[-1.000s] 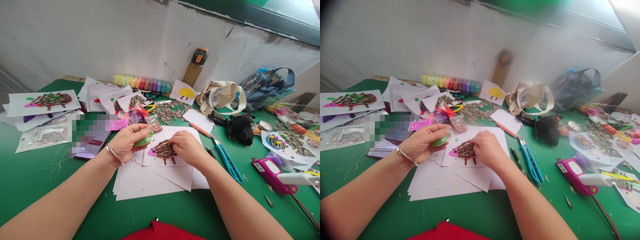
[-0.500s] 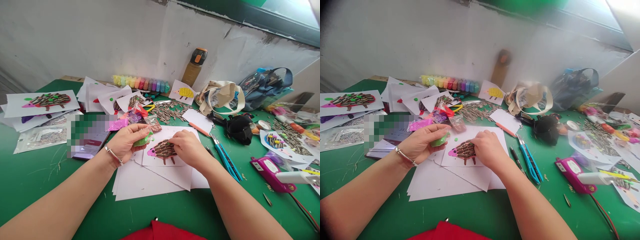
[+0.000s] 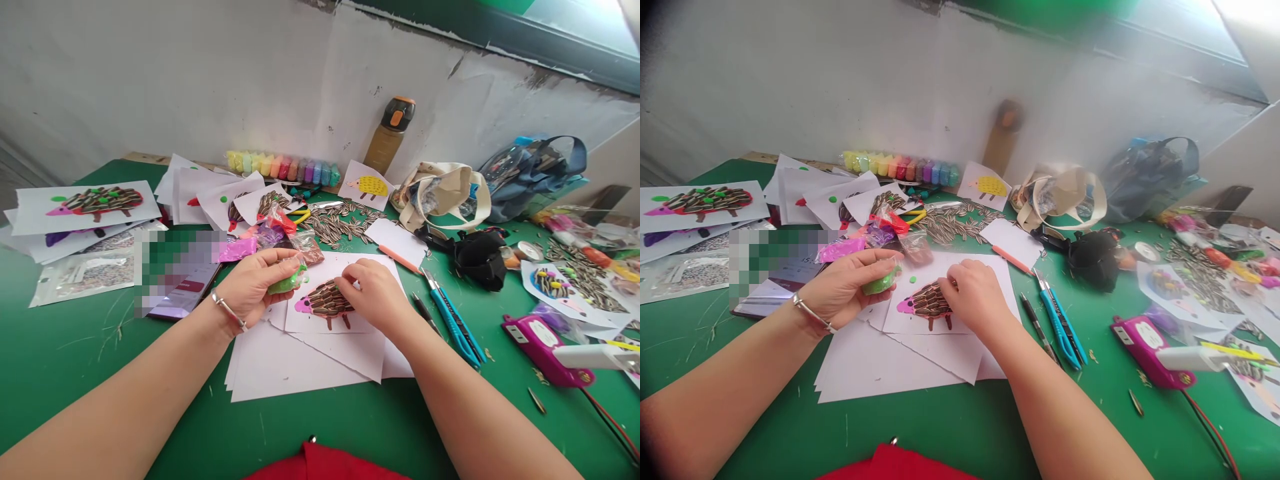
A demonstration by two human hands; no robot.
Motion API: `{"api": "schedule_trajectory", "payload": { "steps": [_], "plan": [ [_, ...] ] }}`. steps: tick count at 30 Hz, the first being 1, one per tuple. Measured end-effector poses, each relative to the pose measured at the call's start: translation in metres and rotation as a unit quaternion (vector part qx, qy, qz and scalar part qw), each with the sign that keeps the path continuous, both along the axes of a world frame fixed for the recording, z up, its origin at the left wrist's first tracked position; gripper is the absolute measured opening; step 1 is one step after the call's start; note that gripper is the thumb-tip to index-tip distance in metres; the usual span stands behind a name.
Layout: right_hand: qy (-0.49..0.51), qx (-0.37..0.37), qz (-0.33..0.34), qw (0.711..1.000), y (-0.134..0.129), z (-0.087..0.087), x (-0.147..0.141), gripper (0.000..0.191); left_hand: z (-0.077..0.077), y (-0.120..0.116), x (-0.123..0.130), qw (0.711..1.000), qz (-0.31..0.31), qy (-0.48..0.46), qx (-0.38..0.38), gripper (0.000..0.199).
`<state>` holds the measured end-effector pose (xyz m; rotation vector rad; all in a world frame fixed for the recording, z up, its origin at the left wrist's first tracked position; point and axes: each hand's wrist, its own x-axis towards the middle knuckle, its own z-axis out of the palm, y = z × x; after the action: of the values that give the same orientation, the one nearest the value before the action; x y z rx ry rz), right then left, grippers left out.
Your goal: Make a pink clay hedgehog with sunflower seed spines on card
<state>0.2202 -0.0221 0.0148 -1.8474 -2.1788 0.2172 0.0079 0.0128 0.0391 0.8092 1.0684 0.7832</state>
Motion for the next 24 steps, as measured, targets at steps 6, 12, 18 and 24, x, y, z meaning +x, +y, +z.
{"api": "schedule_trajectory", "payload": {
  "steps": [6, 12, 18, 24],
  "plan": [
    [-0.018, -0.038, 0.011, 0.999, 0.002, -0.005, -0.006, 0.024, -0.001, 0.000, 0.000, 1.000, 0.003, 0.004, 0.000, 0.035],
    [0.022, -0.051, 0.016, 0.998, 0.002, 0.003, 0.002, 0.033, 0.001, 0.001, 0.000, 1.000, 0.004, 0.004, -0.003, 0.036],
    [0.038, -0.038, 0.003, 0.999, 0.001, 0.003, 0.004, 0.023, 0.001, 0.000, 0.000, 1.000, 0.004, 0.001, -0.003, 0.035],
    [0.036, -0.039, 0.016, 0.998, 0.002, 0.001, 0.002, 0.029, 0.000, -0.001, 0.001, 1.000, -0.003, -0.005, -0.010, 0.034]
  ]
}}
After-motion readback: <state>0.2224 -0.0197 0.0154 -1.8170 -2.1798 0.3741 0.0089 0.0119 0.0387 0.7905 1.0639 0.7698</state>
